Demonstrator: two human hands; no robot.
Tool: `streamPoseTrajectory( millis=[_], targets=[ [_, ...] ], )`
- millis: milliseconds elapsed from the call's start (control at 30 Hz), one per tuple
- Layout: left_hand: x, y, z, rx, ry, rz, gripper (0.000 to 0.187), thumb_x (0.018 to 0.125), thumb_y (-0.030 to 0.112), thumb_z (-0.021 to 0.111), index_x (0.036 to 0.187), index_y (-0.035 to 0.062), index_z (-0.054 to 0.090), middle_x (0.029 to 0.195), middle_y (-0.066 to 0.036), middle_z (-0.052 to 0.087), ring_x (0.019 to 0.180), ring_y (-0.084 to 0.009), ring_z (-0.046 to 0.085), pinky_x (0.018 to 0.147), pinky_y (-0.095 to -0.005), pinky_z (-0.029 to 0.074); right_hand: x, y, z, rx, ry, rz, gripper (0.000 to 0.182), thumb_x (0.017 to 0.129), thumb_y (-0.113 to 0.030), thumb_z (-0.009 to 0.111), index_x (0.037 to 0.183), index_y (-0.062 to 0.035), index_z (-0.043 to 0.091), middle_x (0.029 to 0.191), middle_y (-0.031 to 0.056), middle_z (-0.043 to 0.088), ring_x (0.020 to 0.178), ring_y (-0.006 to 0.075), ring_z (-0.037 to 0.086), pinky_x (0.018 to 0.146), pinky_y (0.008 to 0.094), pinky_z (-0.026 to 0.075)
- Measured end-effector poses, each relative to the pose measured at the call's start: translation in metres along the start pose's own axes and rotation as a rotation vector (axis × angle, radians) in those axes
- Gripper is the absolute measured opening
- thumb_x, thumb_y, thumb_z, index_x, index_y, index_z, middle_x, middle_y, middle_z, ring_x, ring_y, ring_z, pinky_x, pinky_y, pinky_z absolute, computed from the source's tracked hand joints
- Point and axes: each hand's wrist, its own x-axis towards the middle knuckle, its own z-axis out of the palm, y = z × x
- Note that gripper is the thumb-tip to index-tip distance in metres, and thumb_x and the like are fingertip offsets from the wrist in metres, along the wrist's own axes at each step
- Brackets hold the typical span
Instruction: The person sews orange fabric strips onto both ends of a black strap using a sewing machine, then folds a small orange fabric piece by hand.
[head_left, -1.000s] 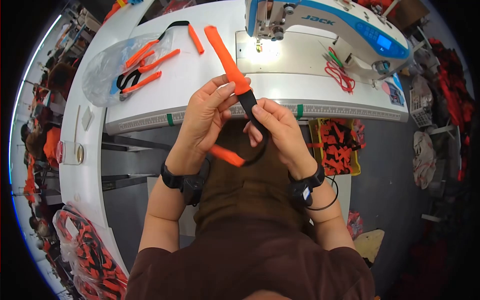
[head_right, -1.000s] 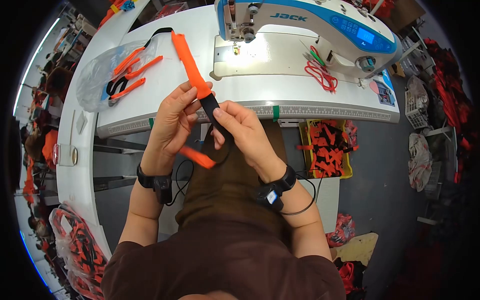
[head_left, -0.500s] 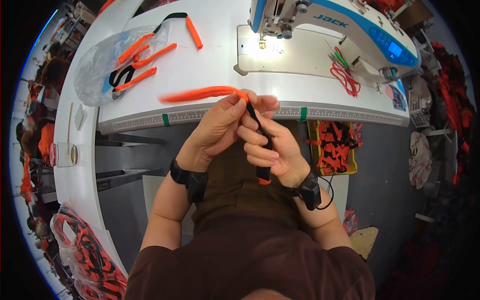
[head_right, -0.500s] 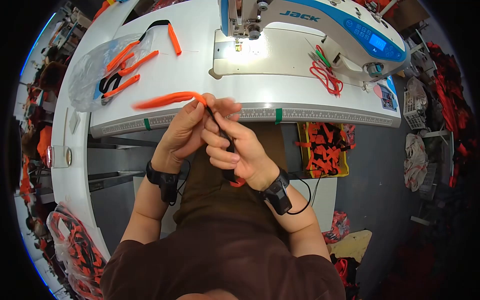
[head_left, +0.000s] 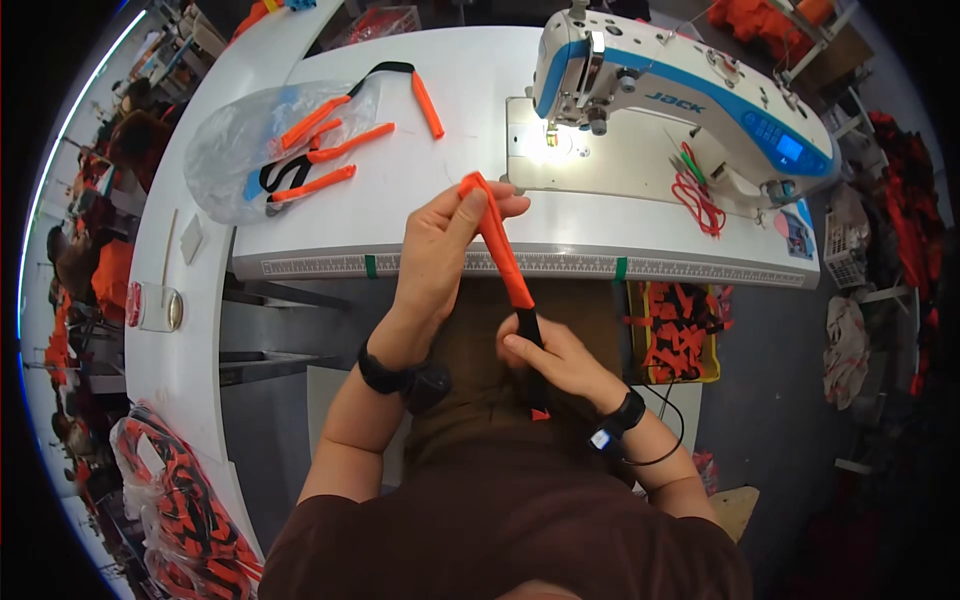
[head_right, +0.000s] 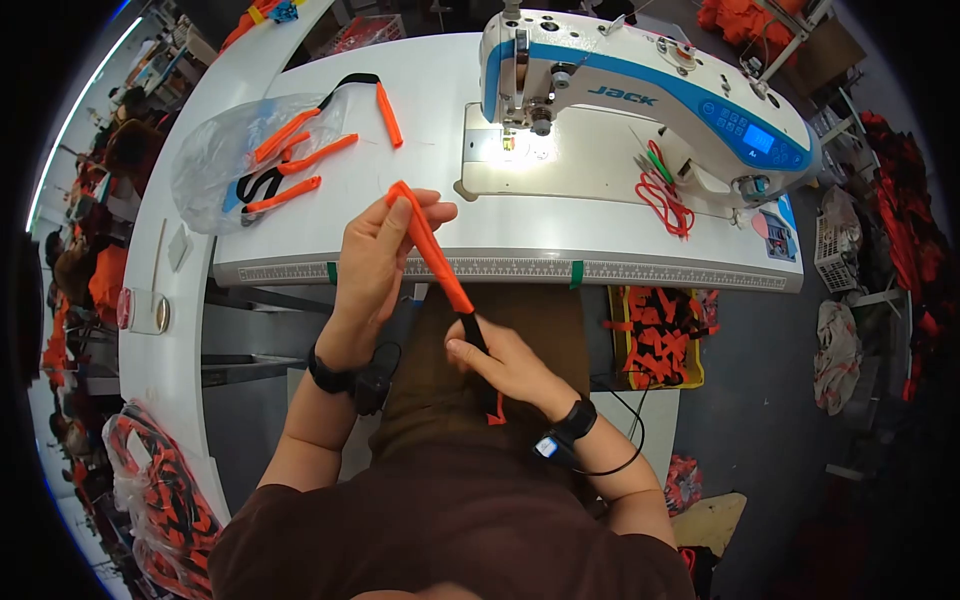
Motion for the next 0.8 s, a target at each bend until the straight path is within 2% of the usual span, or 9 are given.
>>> streamPoseTrajectory(
  millis=[67,100,133,233,300,433,500,700,800],
  targets=[
    [-0.005,-0.008,0.0,0.13,-0.011,0.094,0.038,0.114,0.029,0.062,0.133,-0.0029,0.072,0.106,-0.011,0.079,0.104,-0.0151,0.074,0.095,-0.0297,0.057,0.007,-0.021,-0.003,-0.878,0.514,-0.685,0.024,0.104,-0.023,0.074,0.115,-0.0031,0.066,0.095,0.0062,0.07,0.081,0.0167,0.067,0.073,0.0299,0.052],
    [-0.009,-0.013,0.002,0.262,-0.018,0.188,0.034,0.113,0.025,0.064,0.134,-0.0017,0.072,0.107,-0.008,0.078,0.102,-0.0124,0.073,0.093,-0.0273,0.056,0.001,-0.037,-0.006,-0.722,0.541,-0.529,0.032,0.095,-0.013,0.081,0.122,-0.0018,0.068,0.104,0.0094,0.071,0.094,0.0225,0.07,0.08,0.0337,0.055],
    [-0.014,-0.014,0.005,0.258,-0.034,0.175,0.034,0.113,0.025,0.064,0.134,-0.0017,0.072,0.107,-0.008,0.078,0.102,-0.0124,0.073,0.093,-0.0273,0.056,-0.002,-0.054,-0.003,-0.657,0.66,-0.476,0.022,0.096,-0.007,0.079,0.115,-0.002,0.07,0.099,0.0082,0.07,0.087,0.0193,0.07,0.077,0.0325,0.055],
    [-0.029,-0.017,0.013,0.172,-0.075,-0.017,0.027,0.11,0.017,0.069,0.131,0.0002,0.072,0.107,-0.004,0.076,0.096,-0.0091,0.071,0.087,-0.0235,0.056,0.001,-0.077,0.002,-0.494,0.741,-0.493,0.015,0.096,-0.003,0.078,0.109,-0.001,0.072,0.095,0.0078,0.07,0.08,0.0146,0.069,0.071,0.0298,0.054],
    [-0.035,-0.021,0.017,0.148,-0.035,0.015,0.021,0.108,0.012,0.071,0.124,-0.001,0.07,0.108,-0.005,0.077,0.095,-0.0091,0.072,0.084,-0.0225,0.057,0.007,-0.088,0.01,-0.295,0.644,-0.452,0.012,0.096,-0.001,0.077,0.106,0.0001,0.072,0.092,0.0071,0.07,0.073,0.0099,0.067,0.065,0.0265,0.052],
    [-0.035,-0.018,0.01,0.111,0.003,-0.053,0.017,0.109,0.013,0.071,0.118,-0.0007,0.067,0.11,-0.008,0.078,0.097,-0.0107,0.074,0.085,-0.0238,0.059,0.021,-0.082,0.007,-0.258,0.703,-0.463,0.011,0.095,0.0,0.077,0.105,0.0005,0.072,0.092,0.0066,0.069,0.072,0.0087,0.067,0.063,0.0251,0.05],
    [-0.035,-0.013,0.006,0.022,0.007,-0.155,0.019,0.109,0.016,0.07,0.118,-0.0004,0.068,0.113,-0.01,0.078,0.1,-0.0127,0.076,0.089,-0.0258,0.061,0.023,-0.085,0.009,-0.437,0.729,-0.566,0.009,0.094,0.0,0.077,0.102,0.0003,0.072,0.091,0.0058,0.068,0.071,0.0099,0.066,0.063,0.0256,0.05],
    [-0.03,-0.011,-0.007,-0.126,-0.057,-0.331,0.021,0.111,0.021,0.068,0.117,0.0003,0.071,0.117,-0.01,0.078,0.105,-0.0138,0.075,0.095,-0.0276,0.061,0.026,-0.088,0.009,-0.521,0.721,-0.542,0.008,0.095,-0.005,0.078,0.1,-0.0011,0.073,0.092,0.0057,0.067,0.07,0.0117,0.064,0.062,0.0262,0.049],
    [-0.031,-0.009,-0.007,-0.014,-0.085,-0.325,0.022,0.111,0.02,0.068,0.118,-0.0001,0.073,0.118,-0.008,0.077,0.108,-0.0126,0.073,0.097,-0.0282,0.059,0.029,-0.083,0.003,-0.43,0.698,-0.452,0.01,0.097,-0.009,0.078,0.1,-0.0002,0.074,0.088,0.0049,0.07,0.07,0.01,0.066,0.062,0.0252,0.049]
  ],
)
